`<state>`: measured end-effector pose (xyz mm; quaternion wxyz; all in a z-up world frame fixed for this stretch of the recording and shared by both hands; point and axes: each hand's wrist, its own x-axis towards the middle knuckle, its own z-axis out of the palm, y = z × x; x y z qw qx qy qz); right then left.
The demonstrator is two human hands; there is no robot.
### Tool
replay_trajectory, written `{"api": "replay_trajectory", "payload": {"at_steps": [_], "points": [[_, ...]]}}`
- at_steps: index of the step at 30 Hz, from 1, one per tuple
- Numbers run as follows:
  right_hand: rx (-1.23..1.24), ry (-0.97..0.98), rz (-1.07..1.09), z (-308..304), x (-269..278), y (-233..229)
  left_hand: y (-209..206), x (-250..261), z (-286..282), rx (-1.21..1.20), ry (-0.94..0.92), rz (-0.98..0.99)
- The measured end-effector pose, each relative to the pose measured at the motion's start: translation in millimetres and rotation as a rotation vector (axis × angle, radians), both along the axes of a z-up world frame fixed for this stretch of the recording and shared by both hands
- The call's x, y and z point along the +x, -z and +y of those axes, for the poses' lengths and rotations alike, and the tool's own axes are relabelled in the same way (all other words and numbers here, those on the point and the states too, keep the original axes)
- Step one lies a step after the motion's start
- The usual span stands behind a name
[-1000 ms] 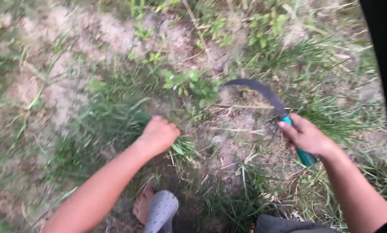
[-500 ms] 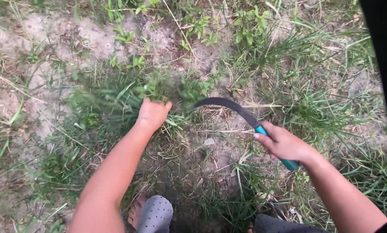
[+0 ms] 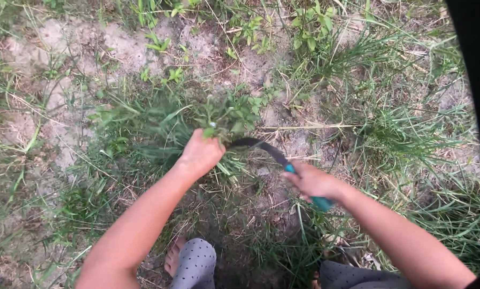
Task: Cutting grass and weeds using a handheld sickle
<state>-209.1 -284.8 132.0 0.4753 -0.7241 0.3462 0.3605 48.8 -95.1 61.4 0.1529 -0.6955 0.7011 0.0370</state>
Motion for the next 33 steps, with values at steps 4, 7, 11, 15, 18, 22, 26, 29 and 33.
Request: {"api": "replay_trajectory", "payload": {"at_steps": [4,7,11,15,18,22,26,29,33], "points": [[0.104,-0.109,0.123,-45.3,-46.1,-19.3,-19.9,40.4,17.8,0.070,-0.295,0.013],[0.052,0.092,0.151,-86.5,-74.5,-28.8,-70.1,53.0,30.5,-0.036,-0.353,-0.093],[0.032,0.397,-0.142,-111.8,-88.9,-15.6,-41.1,13.8,9.4,0.071,-0.186,0.062],[-0.050,0.438,-0.192,-98.3,-73.7,-34.7,12.0,-35.4,-55.8,0.053,0.117,0.154],[-0.120,0.477,-0.181,-96.6,-70.6,-33.7,95.4,-45.2,-111.9,0.053,0.153,0.074],[-0.185,0.567,-0.192,-95.5,-68.7,-37.3,150.7,-27.7,-171.6,-0.009,0.042,-0.129],[-0.218,0.540,-0.192,-94.9,-71.8,-33.2,98.2,2.1,-183.3,0.223,-0.063,-0.114],[-0.221,0.488,-0.208,-90.9,-72.8,-27.8,96.8,18.5,-169.2,0.375,-0.206,-0.060],[-0.190,0.477,-0.169,-80.3,-60.3,-28.5,101.7,17.2,-137.0,0.078,-0.342,0.015]]}}
